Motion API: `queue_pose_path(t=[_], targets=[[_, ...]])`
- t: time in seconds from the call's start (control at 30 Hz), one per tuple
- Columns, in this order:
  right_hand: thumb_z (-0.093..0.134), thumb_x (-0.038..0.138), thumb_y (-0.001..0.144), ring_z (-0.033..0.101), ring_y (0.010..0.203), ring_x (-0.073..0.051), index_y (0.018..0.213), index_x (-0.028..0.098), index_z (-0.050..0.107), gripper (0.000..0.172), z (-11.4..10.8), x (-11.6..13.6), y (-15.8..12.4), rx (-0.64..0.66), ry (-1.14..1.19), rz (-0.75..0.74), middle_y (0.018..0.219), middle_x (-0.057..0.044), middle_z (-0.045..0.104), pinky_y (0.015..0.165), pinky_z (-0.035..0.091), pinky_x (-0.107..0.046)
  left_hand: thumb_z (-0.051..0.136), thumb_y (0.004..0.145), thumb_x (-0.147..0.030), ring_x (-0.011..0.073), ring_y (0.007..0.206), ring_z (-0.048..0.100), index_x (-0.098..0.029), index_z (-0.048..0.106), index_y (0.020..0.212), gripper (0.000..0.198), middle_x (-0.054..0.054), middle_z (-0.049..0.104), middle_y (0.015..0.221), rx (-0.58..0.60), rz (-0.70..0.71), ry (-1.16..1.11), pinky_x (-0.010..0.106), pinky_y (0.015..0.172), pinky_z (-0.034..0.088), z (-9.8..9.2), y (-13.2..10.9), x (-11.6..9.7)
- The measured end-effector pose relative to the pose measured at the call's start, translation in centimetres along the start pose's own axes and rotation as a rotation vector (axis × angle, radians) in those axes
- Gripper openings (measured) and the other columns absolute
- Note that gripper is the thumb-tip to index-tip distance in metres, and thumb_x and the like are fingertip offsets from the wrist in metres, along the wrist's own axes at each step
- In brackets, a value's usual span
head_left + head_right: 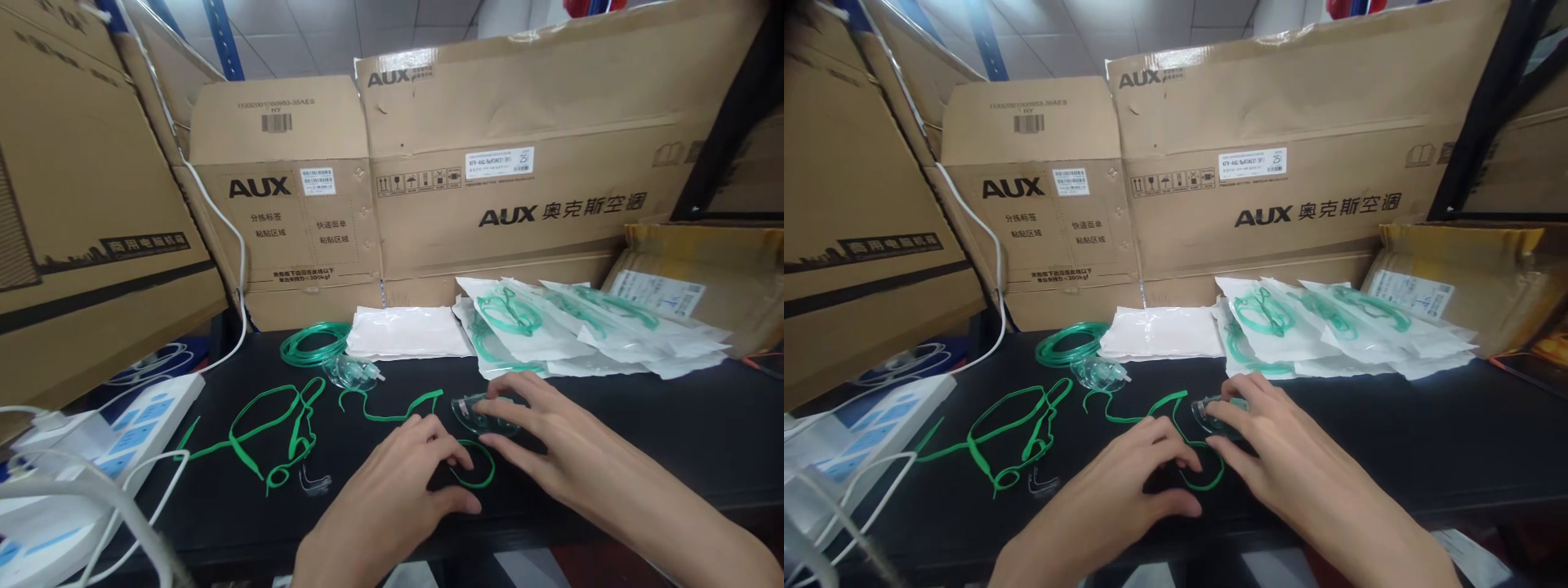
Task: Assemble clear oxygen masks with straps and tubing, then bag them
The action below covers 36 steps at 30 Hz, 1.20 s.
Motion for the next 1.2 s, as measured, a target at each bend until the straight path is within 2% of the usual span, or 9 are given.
queue_pose_path(t=[0.07,0.17,0.3,0.4,0.53,0.63,0.77,0.97,1.2], targets=[[0.054,0.036,0.101,0.060,0.121,-0.029,0.129,0.033,0.063,0.029,0.5,-0.5,-0.1,-0.001,-0.014,0.052,0.132,-0.008,0.057,0.097,0.057,-0.046,0.072,0.091,-0.021,0.0173,0.107,0.058,-0.026,0.067,0.093,0.007,-0.004,0.064,0.107,0.024,0.025,0.017,0.027,0.095,0.041,0.4,0.2,0.0],[0.057,0.040,0.099,0.062,0.123,-0.031,0.139,0.034,0.058,0.041,1.7,-1.6,-0.6,-0.016,-0.054,0.110,0.139,-0.010,0.059,0.100,0.056,-0.050,0.057,0.098,-0.010,0.0161,0.100,0.058,-0.022,0.063,0.087,0.017,-0.002,0.064,0.098,-0.004,0.063,0.040,0.028,0.096,0.040,0.2,0.5,0.1],[0.055,0.043,0.099,0.064,0.123,-0.033,0.146,0.034,0.053,0.048,2.3,-2.8,-0.7,-0.009,-0.019,0.169,0.142,-0.011,0.061,0.099,0.056,-0.050,0.052,0.098,-0.015,0.0150,0.082,0.058,-0.021,0.062,0.090,0.014,-0.001,0.062,0.090,-0.153,-0.042,-0.079,0.026,0.076,0.041,-0.3,1.0,0.7],[0.058,0.048,0.097,0.066,0.119,-0.034,0.139,0.034,0.058,0.044,1.0,-2.2,0.0,-0.065,0.103,0.261,0.135,-0.009,0.067,0.099,0.055,-0.049,0.052,0.100,-0.028,0.0152,0.075,0.058,-0.021,0.064,0.096,0.014,0.000,0.063,0.085,-0.274,-0.135,-0.288,0.026,0.070,0.042,-0.6,1.5,1.3],[0.061,0.054,0.094,0.070,0.104,-0.031,0.129,0.035,0.060,0.040,-0.9,-0.7,0.9,-0.154,0.372,0.383,0.117,-0.005,0.073,0.090,0.058,-0.046,0.057,0.097,-0.044,0.0161,0.073,0.057,-0.020,0.073,0.110,0.032,0.001,0.064,0.081,-0.353,-0.188,-0.600,0.026,0.070,0.045,-0.6,2.1,1.8],[0.063,0.051,0.094,0.069,0.098,-0.025,0.123,0.032,0.059,0.035,-1.0,0.1,1.2,-0.176,0.585,0.391,0.108,-0.003,0.072,0.089,0.058,-0.040,0.065,0.092,-0.048,0.0153,0.071,0.055,-0.019,0.078,0.102,0.033,0.001,0.064,0.075,-0.378,-0.187,-0.796,0.025,0.068,0.044,-0.5,2.5,1.7],[0.068,0.048,0.092,0.067,0.096,-0.020,0.117,0.030,0.056,0.033,-0.4,0.5,1.1,-0.206,0.755,0.403,0.106,-0.001,0.067,0.088,0.057,-0.033,0.077,0.084,-0.043,0.0124,0.072,0.055,-0.017,0.077,0.089,0.026,0.003,0.070,0.083,-0.440,-0.195,-1.019,0.022,0.068,0.043,-0.3,2.7,1.6],[0.070,0.049,0.091,0.065,0.091,-0.017,0.116,0.030,0.053,0.035,0.2,0.8,1.3,-0.201,0.885,0.398,0.105,-0.001,0.062,0.081,0.056,-0.029,0.080,0.079,-0.036,0.0119,0.071,0.056,-0.016,0.079,0.086,0.020,0.004,0.073,0.079,-0.470,-0.231,-1.060,0.022,0.067,0.041,0.0,2.8,1.8],[0.069,0.049,0.092,0.066,0.093,-0.018,0.118,0.029,0.053,0.036,0.5,1.0,1.4,-0.202,0.913,0.405,0.107,-0.001,0.062,0.083,0.058,-0.029,0.082,0.077,-0.039,0.0130,0.069,0.057,-0.016,0.079,0.084,0.024,0.005,0.074,0.079,-0.451,-0.230,-1.056,0.023,0.065,0.041,0.1,3.0,2.0]])
Point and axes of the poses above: each hand's wrist, its own y-axis towards the middle knuckle, its own z-axis out of the palm, x = y × z, the point moved 3 cm from there along y, towards the middle knuckle
